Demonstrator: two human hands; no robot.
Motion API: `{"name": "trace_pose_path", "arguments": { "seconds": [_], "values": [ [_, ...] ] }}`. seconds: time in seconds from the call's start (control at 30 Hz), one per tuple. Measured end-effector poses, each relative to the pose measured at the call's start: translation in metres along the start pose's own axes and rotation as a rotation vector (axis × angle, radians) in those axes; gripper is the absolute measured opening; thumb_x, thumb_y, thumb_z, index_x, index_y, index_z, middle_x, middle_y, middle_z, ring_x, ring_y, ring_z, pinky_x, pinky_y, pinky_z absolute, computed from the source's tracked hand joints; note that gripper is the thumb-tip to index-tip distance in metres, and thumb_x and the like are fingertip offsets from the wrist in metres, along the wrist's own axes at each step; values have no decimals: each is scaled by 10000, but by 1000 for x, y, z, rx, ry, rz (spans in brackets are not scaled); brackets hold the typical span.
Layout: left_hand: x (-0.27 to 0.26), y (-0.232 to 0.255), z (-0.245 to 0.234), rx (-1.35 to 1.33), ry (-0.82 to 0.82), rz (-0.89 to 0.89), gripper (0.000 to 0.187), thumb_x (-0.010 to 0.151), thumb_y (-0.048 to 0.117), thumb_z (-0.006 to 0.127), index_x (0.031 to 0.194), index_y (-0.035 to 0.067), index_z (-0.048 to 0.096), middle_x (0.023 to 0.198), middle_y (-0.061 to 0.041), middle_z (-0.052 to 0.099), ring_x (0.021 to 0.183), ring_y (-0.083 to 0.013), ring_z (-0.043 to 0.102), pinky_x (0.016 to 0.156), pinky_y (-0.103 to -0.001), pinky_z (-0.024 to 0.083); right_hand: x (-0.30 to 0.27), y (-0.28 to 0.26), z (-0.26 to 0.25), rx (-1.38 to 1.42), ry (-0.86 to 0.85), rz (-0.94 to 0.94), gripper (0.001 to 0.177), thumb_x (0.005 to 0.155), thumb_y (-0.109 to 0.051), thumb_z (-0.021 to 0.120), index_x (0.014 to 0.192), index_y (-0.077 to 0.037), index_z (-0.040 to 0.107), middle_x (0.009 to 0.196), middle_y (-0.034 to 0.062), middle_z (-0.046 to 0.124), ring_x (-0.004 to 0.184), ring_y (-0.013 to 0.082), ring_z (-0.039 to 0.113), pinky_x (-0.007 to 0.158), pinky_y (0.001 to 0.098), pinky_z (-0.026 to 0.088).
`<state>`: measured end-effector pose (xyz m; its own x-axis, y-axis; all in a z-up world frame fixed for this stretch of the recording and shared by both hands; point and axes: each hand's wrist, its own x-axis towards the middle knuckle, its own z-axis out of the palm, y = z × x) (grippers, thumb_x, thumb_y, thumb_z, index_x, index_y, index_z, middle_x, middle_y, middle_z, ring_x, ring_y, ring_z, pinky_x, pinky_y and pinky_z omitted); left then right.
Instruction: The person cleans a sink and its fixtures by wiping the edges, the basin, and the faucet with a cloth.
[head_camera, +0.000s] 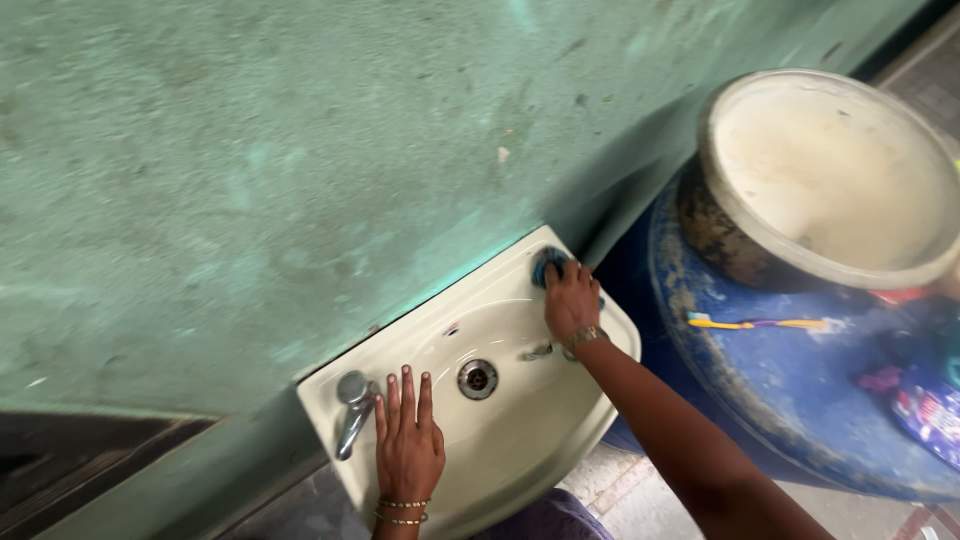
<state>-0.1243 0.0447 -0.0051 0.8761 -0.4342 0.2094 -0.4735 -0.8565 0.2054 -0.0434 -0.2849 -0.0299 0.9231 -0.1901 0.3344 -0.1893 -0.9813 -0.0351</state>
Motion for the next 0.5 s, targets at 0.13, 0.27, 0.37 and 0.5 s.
{"name": "trace_pose_path", "arguments": {
  "seconds": [0.13, 0.27, 0.37, 0.5],
  "values": [
    [-17, -9, -17, 111, 115, -171, 743, 888, 238, 562, 1562, 90, 284, 1631, -228, 243, 1511, -396, 238, 1200, -631, 175, 20, -47, 12, 49, -126, 212, 381, 809, -19, 576, 1185, 39, 587, 1181, 229, 544, 1051, 390, 540, 886, 529, 449],
    [-19, -29, -25, 62, 119, -500, 932, 806, 338, 665, 1573, 39, 228, 1632, -302, 207, 1503, -464, 226, 1165, -704, 164, 6, -91, 6, 53, -166, 184, 340, 825, -18, 565, 1163, 11, 546, 1150, 215, 551, 1043, 369, 549, 888, 551, 447],
    [-21, -45, -28, -149, 78, -646, 1044, 756, 359, 748, 1589, 47, 202, 1640, -288, 207, 1499, -438, 263, 1142, -696, 217, -14, -132, 7, 75, -153, 81, 363, 829, -67, 584, 1178, 18, 529, 1150, 219, 554, 1058, 378, 550, 887, 555, 450],
    [-24, -53, -23, -305, 157, -609, 1035, 760, 332, 784, 1591, 63, 229, 1645, -289, 232, 1488, -449, 320, 1166, -626, 307, -54, -203, 6, 125, -245, -161, 443, 832, -83, 590, 1266, -16, 527, 1200, 226, 548, 1021, 363, 566, 845, 530, 477]
  ]
}}
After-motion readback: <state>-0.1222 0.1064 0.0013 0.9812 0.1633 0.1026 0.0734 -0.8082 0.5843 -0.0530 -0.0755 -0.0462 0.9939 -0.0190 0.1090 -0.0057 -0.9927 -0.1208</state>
